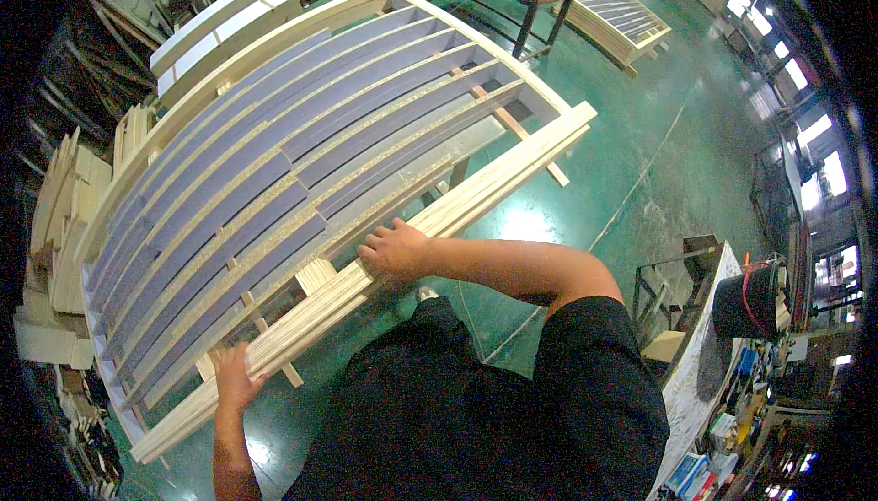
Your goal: The person assembles a wooden frame structure by positioning slats and using a pneumatic nail gun to fasten them. They repeatedly pick up wooden pieces, align them with the frame, and secure them with nails. The person also flips the frame to work on different sides and retrieves additional materials from the floor.
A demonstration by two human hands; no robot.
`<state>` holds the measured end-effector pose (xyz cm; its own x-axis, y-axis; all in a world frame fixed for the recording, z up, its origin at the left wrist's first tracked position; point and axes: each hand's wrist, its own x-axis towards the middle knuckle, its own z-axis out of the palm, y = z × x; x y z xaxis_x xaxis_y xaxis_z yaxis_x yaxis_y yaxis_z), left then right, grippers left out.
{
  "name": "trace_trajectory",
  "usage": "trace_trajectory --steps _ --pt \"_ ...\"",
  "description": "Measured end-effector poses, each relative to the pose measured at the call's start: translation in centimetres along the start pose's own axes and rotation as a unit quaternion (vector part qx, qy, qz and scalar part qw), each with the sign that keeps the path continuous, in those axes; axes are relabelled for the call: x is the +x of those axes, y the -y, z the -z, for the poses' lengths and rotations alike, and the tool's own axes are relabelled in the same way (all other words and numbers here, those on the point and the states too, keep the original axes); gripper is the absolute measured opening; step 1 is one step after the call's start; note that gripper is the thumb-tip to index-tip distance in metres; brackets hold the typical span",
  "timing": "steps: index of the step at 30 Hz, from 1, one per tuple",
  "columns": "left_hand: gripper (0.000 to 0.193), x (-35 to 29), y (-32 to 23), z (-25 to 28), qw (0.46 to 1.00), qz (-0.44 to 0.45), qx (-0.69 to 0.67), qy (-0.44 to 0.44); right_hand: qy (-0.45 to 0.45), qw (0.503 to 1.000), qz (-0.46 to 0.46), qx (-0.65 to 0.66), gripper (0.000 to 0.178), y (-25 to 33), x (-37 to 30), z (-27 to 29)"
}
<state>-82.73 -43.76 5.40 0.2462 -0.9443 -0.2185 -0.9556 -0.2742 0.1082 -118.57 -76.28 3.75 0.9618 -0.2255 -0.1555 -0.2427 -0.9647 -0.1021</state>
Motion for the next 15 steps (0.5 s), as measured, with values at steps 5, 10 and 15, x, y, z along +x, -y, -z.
trace_trajectory --steps 5,10,15 --pt "0.076 -0.2 0.1 -0.5 0.999 -0.038 -0.011 -0.012 -0.021 1.0 0.004 0.008 0.046 -0.1 -0.4 -1.4" --pt "0.07 -0.4 0.2 -1.2 0.999 -0.04 -0.006 -0.033 -0.024 1.0 0.018 0.004 0.041 -0.2 -0.6 -1.4" --pt "0.066 -0.7 -0.5 -1.2 0.998 -0.039 0.021 -0.053 -0.035 0.999 0.026 -0.002 0.04 -0.3 -0.9 -1.9"
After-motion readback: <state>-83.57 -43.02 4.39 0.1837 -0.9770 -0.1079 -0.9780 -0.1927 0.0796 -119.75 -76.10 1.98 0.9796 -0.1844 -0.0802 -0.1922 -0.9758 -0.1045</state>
